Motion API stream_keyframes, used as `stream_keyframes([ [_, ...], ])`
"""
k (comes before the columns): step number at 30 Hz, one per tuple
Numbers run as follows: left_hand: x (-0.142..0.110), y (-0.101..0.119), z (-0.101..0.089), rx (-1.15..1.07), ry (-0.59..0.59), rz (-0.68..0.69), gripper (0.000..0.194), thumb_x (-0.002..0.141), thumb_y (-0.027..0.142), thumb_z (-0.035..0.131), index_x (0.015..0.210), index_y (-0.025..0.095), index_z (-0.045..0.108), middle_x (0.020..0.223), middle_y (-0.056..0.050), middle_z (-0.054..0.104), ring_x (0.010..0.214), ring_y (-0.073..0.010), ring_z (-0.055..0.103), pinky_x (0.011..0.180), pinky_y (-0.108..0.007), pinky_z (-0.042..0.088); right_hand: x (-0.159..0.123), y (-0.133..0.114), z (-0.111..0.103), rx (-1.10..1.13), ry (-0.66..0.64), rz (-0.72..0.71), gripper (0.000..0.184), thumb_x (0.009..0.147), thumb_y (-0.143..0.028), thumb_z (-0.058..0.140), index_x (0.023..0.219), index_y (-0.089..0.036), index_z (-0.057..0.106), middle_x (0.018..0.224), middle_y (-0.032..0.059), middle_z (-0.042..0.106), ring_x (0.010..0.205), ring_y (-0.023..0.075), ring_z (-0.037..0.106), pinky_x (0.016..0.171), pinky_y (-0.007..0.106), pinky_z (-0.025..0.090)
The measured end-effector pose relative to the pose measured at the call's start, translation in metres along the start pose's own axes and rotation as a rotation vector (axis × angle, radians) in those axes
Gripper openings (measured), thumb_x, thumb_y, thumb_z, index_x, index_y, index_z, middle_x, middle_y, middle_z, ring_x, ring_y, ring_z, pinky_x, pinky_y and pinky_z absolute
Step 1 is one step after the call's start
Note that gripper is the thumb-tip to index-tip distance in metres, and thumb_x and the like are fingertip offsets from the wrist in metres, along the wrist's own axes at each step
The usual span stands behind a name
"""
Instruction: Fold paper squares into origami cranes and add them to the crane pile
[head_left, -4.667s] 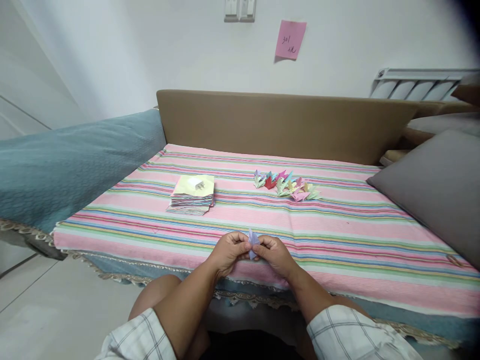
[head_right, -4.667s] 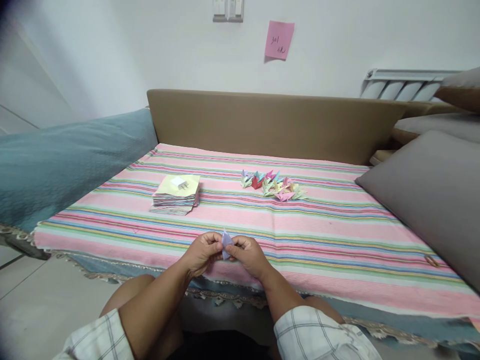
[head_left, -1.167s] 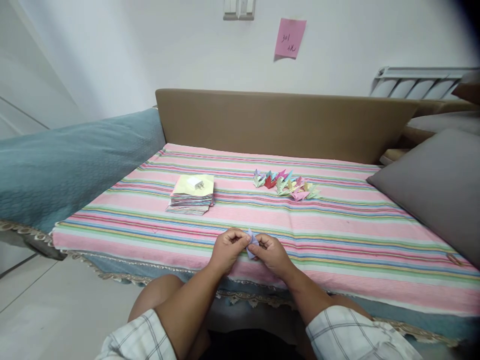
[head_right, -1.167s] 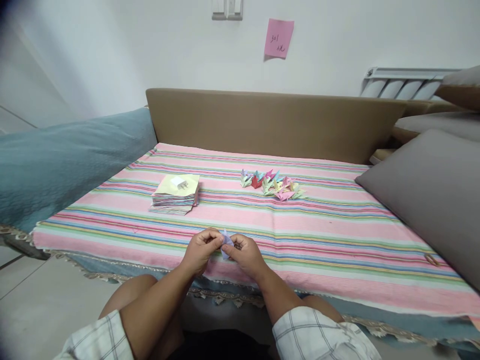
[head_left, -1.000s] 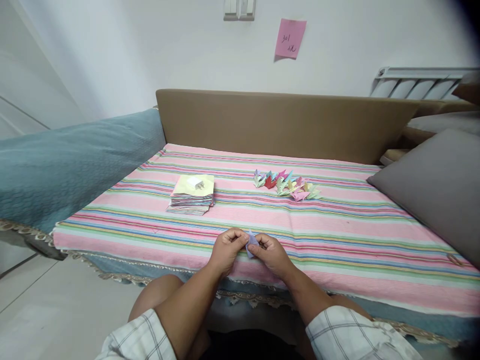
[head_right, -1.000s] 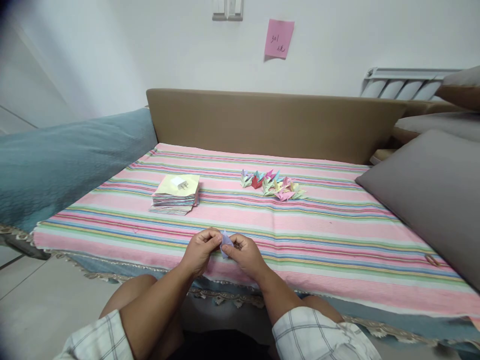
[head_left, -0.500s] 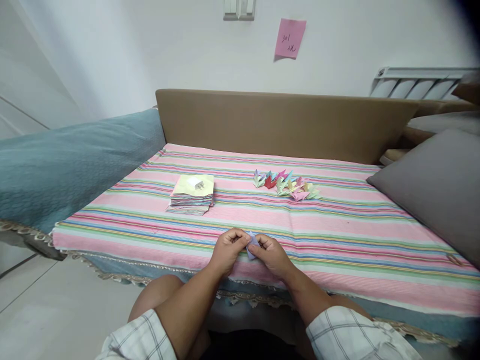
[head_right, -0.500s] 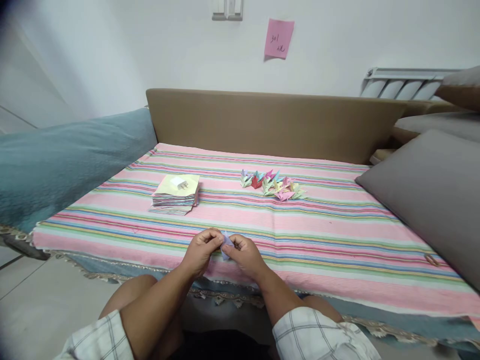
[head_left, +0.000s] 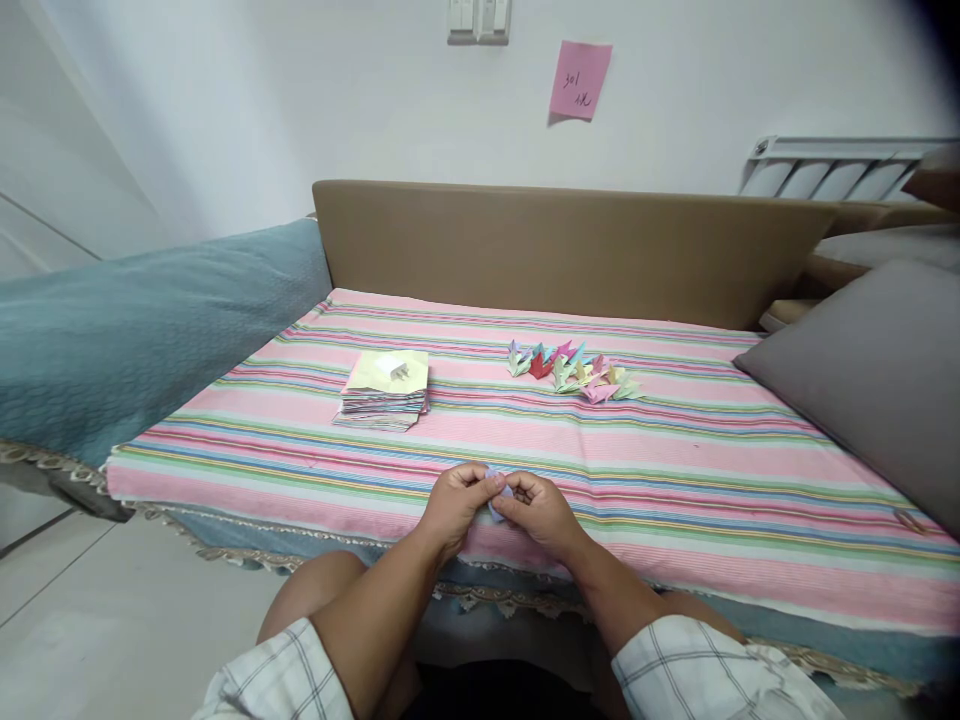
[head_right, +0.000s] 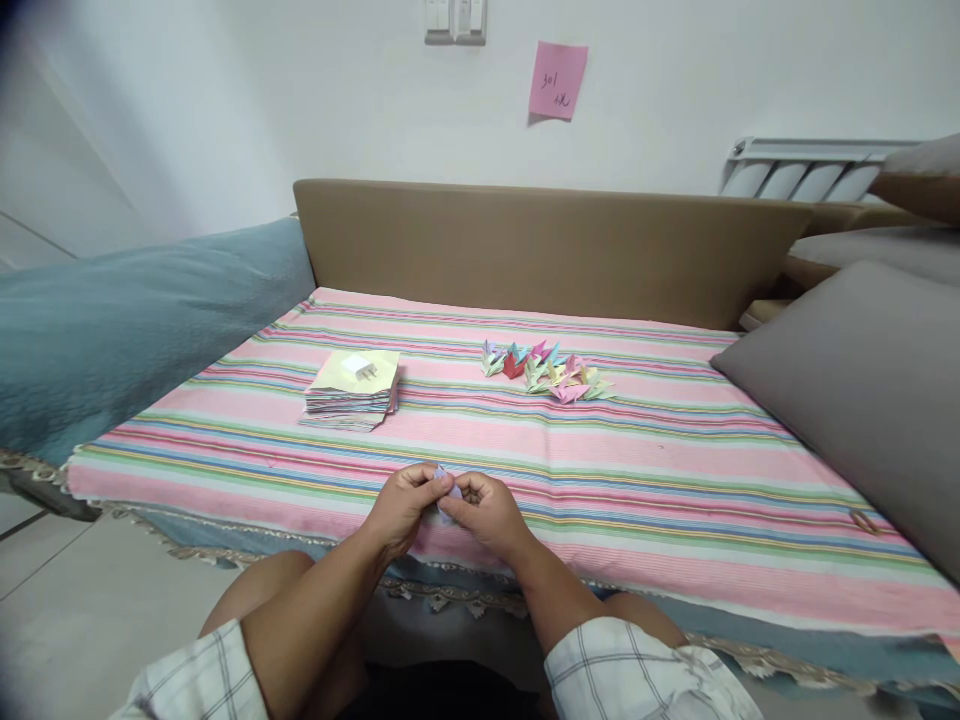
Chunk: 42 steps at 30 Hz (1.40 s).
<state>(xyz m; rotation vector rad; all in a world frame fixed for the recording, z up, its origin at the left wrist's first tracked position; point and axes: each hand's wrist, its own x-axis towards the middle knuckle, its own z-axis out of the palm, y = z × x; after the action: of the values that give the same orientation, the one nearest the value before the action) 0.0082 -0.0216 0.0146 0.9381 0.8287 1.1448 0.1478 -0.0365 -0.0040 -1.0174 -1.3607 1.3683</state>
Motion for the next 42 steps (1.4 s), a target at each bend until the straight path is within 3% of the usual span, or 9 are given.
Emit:
stream_keyframes([
  [5,0.001,0.004,0.0,-0.095,0.036,-0.039,0.03,0.053,0.031,0.081,0.052,0.012,0.058,0.047,0.003,0.052,0.046,-0.0061,0.045,0.047,-0.02,0.035,-0.001,0.0,-0.002,0.014,-0.058,0.065,0.034,0.067,-0.048,0.069,0.077,-0.016,0.06,0.061,-0.0027,0.055,0.05,0.0083,0.047,0.049,0.022,0.042],
  [11,0.001,0.006,0.002,-0.21,0.035,-0.19,0.04,0.049,0.036,0.083,0.061,0.014,0.052,0.051,0.003,0.055,0.044,-0.008,0.05,0.047,-0.022,0.04,0.001,0.0,0.0,-0.062,0.021,0.02,0.031,0.067,-0.048,0.068,0.068,-0.018,0.06,0.052,-0.0039,0.054,0.046,0.0092,0.048,0.047,0.023,0.039],
  [16,-0.002,0.0,0.001,-0.008,-0.115,-0.109,0.054,0.045,0.033,0.086,0.085,0.015,0.054,0.067,0.002,0.062,0.056,-0.0095,0.056,0.053,-0.02,0.041,0.004,0.004,-0.004,0.091,0.119,0.044,0.033,0.065,-0.049,0.07,0.066,-0.018,0.058,0.053,-0.0029,0.056,0.047,0.0096,0.047,0.048,0.023,0.039],
  [20,-0.003,-0.005,0.002,0.106,-0.113,-0.088,0.045,0.049,0.033,0.084,0.073,0.016,0.05,0.061,0.003,0.059,0.057,-0.011,0.057,0.048,-0.018,0.037,0.005,0.008,-0.007,0.154,0.156,0.019,0.029,0.068,-0.046,0.069,0.071,-0.018,0.062,0.055,-0.0029,0.056,0.051,0.01,0.046,0.051,0.023,0.037],
  [24,-0.002,-0.005,0.002,0.155,-0.063,-0.046,0.042,0.048,0.036,0.083,0.069,0.016,0.052,0.057,0.005,0.057,0.05,-0.0082,0.049,0.044,-0.018,0.033,0.005,0.007,-0.008,0.137,0.145,-0.067,0.025,0.069,-0.041,0.069,0.076,-0.018,0.065,0.071,0.0,0.059,0.064,0.012,0.05,0.059,0.024,0.04],
  [29,-0.004,0.0,0.0,0.235,-0.101,-0.03,0.034,0.052,0.039,0.08,0.057,0.015,0.056,0.051,0.004,0.056,0.047,-0.0078,0.045,0.047,-0.02,0.031,0.005,0.008,-0.011,0.176,0.064,-0.057,0.025,0.072,-0.039,0.068,0.065,-0.017,0.061,0.052,-0.0053,0.045,0.05,0.0079,0.038,0.051,0.023,0.03],
  [32,-0.006,0.001,0.002,0.182,-0.116,-0.012,0.036,0.051,0.038,0.081,0.052,0.016,0.052,0.047,0.005,0.053,0.048,-0.009,0.048,0.05,-0.021,0.033,0.004,0.009,-0.011,0.179,0.061,-0.048,0.026,0.072,-0.04,0.068,0.064,-0.016,0.059,0.051,-0.005,0.047,0.049,0.0075,0.039,0.05,0.022,0.03],
  [37,-0.005,-0.001,0.001,0.15,-0.12,-0.041,0.038,0.055,0.041,0.079,0.055,0.015,0.051,0.046,0.005,0.054,0.047,-0.008,0.048,0.048,-0.02,0.032,0.004,0.008,-0.006,0.264,0.092,-0.015,0.031,0.068,-0.045,0.07,0.079,-0.018,0.061,0.064,-0.0025,0.056,0.054,0.0088,0.047,0.055,0.023,0.038],
  [42,-0.005,-0.002,0.001,0.148,-0.123,-0.105,0.038,0.058,0.04,0.078,0.076,0.015,0.056,0.067,0.0,0.064,0.057,-0.0101,0.057,0.046,-0.017,0.037,0.006,0.007,-0.006,0.203,0.131,-0.021,0.031,0.065,-0.045,0.073,0.069,-0.017,0.058,0.056,-0.0038,0.054,0.051,0.0084,0.046,0.051,0.022,0.038],
])
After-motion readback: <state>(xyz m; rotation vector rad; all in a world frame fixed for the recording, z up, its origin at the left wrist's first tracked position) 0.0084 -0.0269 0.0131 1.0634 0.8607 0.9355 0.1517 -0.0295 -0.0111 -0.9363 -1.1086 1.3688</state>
